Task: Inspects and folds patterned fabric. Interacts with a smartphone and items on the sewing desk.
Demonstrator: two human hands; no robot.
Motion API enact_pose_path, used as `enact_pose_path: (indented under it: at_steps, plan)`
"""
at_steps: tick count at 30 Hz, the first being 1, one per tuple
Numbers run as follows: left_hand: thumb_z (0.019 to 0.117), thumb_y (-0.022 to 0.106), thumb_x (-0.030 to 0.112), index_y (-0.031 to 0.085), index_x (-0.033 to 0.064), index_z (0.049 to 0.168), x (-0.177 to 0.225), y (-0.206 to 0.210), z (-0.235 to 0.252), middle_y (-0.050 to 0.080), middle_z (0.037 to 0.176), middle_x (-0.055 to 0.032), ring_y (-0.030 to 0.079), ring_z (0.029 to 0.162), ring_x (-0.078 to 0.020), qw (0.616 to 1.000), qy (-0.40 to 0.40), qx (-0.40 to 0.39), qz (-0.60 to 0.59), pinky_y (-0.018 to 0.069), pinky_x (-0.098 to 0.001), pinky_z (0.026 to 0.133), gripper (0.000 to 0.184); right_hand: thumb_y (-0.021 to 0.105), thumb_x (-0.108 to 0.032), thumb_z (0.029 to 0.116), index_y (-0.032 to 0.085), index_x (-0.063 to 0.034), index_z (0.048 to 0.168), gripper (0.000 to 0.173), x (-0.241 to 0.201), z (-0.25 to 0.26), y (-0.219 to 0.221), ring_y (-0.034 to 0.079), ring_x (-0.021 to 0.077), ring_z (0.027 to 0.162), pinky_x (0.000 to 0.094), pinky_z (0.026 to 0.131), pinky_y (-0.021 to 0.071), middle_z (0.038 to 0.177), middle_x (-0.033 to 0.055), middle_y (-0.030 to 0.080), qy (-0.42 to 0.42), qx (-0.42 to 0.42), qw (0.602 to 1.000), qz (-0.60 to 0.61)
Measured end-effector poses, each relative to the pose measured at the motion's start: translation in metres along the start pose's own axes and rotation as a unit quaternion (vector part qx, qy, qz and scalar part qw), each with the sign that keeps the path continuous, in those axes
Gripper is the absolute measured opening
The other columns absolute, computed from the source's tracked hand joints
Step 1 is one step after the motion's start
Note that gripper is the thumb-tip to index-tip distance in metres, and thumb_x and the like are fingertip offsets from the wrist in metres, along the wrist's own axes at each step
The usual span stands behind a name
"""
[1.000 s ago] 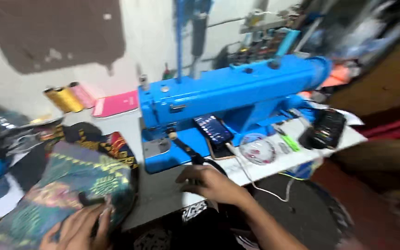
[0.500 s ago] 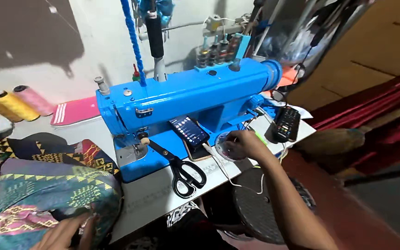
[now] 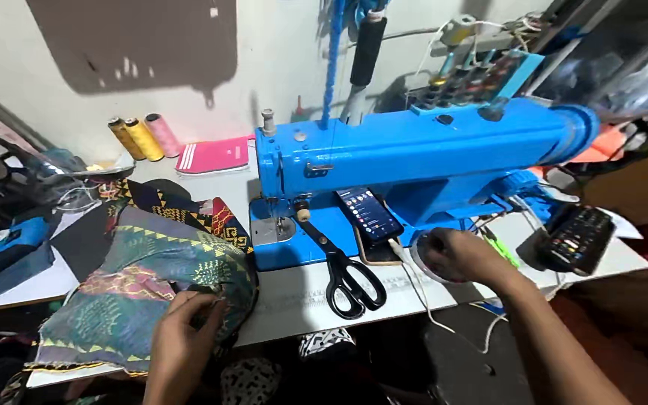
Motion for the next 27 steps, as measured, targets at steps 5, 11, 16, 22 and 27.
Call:
enact_pose_path:
  at_steps: [5,11,16,22,27]
  plan:
    - [0.0896,0.069,0.022,0.076,0.0072,0.093,0.001,0.003,0.001,0.067,0.095,-0.0063,0.064,0.085,-0.0119,1.000,0.000,0.004,0.002,0.0536,-0.0302,0.075,0.017,0.065,-0.011,0.0961,0.064,0.0107,0.111,0.026,0.003,-0.008,-0.004,0.065,0.0502,0.100,0.0691,0.085,0.0494,0.108,0.0314,0.065,-0.032,0.060,0.998,-0.003]
    - [0.0897,0.067,0.023,0.074,0.0043,0.093,0.000,0.005,0.001,0.066,0.091,-0.0064,0.060,0.082,-0.0115,1.000,0.009,-0.002,0.002,0.0496,-0.0293,0.072,0.021,0.065,-0.017,0.0984,0.070,0.0042,0.108,0.024,0.001,-0.007,-0.009,0.065,0.0492,0.104,0.0706,0.088,0.0477,0.106,0.0283,0.069,0.014,-0.009,1.000,-0.015]
    - [0.0910,0.068,0.024,0.075,0.0021,0.094,0.002,0.005,0.002,0.067,0.094,-0.0093,0.060,0.085,-0.0139,1.000,0.007,-0.014,0.002,0.0492,-0.0315,0.075,0.023,0.069,-0.024,0.0964,0.069,0.0048,0.109,0.032,-0.012,0.005,-0.012,0.064,0.0511,0.105,0.0721,0.086,0.0467,0.106,0.0299,0.068,0.048,-0.083,0.992,-0.081]
    - [0.0933,0.068,0.023,0.073,-0.0004,0.097,-0.001,0.003,0.001,0.065,0.096,-0.0119,0.059,0.088,-0.0142,0.999,-0.006,-0.040,-0.010,0.0487,-0.0312,0.078,0.024,0.065,-0.026,0.0991,0.065,0.0053,0.117,0.036,-0.013,0.008,-0.008,0.063,0.0496,0.109,0.0694,0.090,0.0471,0.112,0.0292,0.067,0.008,-0.126,0.984,-0.126]
    - [0.0942,0.068,0.022,0.073,-0.0014,0.098,0.001,0.001,0.002,0.067,0.099,-0.0158,0.062,0.091,-0.0218,0.999,0.000,-0.046,-0.011,0.0509,-0.0397,0.080,0.025,0.066,-0.019,0.0940,0.065,0.0079,0.110,0.031,0.005,0.000,-0.009,0.065,0.0457,0.100,0.0664,0.088,0.0488,0.104,0.0277,0.067,-0.045,-0.035,0.998,-0.016]
Point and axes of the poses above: each hand's wrist, its own z-axis towards the middle knuckle, its own y-axis out of the palm, x = y × z, the point moved 6 cm from there along z, towards the middle knuckle
